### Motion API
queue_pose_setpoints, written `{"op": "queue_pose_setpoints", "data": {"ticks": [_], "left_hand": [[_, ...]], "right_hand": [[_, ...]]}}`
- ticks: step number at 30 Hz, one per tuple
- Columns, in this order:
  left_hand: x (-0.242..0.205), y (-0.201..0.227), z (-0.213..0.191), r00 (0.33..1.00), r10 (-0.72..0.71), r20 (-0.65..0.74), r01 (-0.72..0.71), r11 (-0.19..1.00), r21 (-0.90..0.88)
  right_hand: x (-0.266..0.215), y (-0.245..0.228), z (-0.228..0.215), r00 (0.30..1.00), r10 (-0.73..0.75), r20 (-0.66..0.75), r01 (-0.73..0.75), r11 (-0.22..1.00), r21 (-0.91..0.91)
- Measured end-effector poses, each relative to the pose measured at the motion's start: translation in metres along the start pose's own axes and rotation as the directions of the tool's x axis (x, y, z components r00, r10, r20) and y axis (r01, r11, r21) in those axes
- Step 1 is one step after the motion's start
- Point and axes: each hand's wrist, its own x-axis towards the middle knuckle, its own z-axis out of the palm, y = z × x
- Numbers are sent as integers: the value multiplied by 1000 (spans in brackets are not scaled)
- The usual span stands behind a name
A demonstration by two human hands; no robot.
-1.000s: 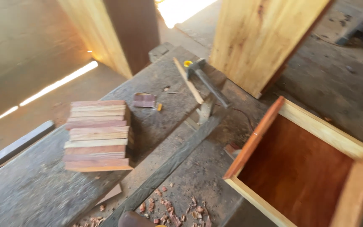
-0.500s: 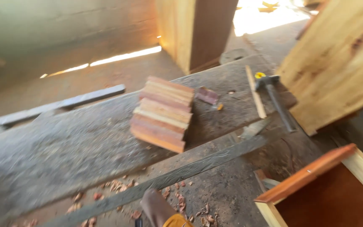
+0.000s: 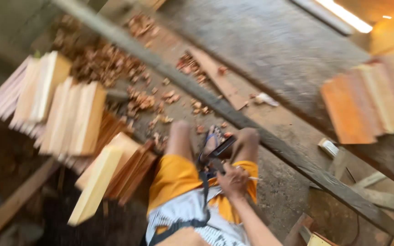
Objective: The recorder measures and marks small wooden blocks with a ruler and a pen on a workshop bench.
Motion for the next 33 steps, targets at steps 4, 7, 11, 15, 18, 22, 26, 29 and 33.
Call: {"op": "queue_pose_setpoints", "data": {"ticks": [4,7,11,15,18,22,26,29,33], "left_hand": [[-51,230,-142,976,-211,-50,192,950,-245],[-69,227,-146,972,-226,-65,200,939,-278],[-83,214,-145,981,-164,-102,125,942,-312],[-99,200,-138,982,-86,-169,29,950,-311],[-118,202,-135,944,-89,-319,-34,932,-360],[-127,191,-123,557,-132,-820,-65,977,-201],[-146,171,-155,-70,128,-989,612,789,59],[-158,156,-178,-169,92,-981,785,615,-78],[-155,134,-175,-55,-112,-992,572,811,-123]], "right_hand": [[-2,3,-8,999,-33,-32,30,996,-84],[-5,4,-9,996,-52,-68,41,987,-156],[-9,-11,-21,988,-115,-99,96,979,-179],[-3,-25,-20,969,-216,-116,200,970,-135],[6,-45,-21,953,-292,-87,276,949,-154],[22,-67,-19,936,-345,-69,335,934,-128],[26,-69,-31,937,-348,-44,350,934,70],[32,-67,-36,954,-297,-46,299,921,251],[33,-80,-66,960,-276,-42,275,912,304]]}}
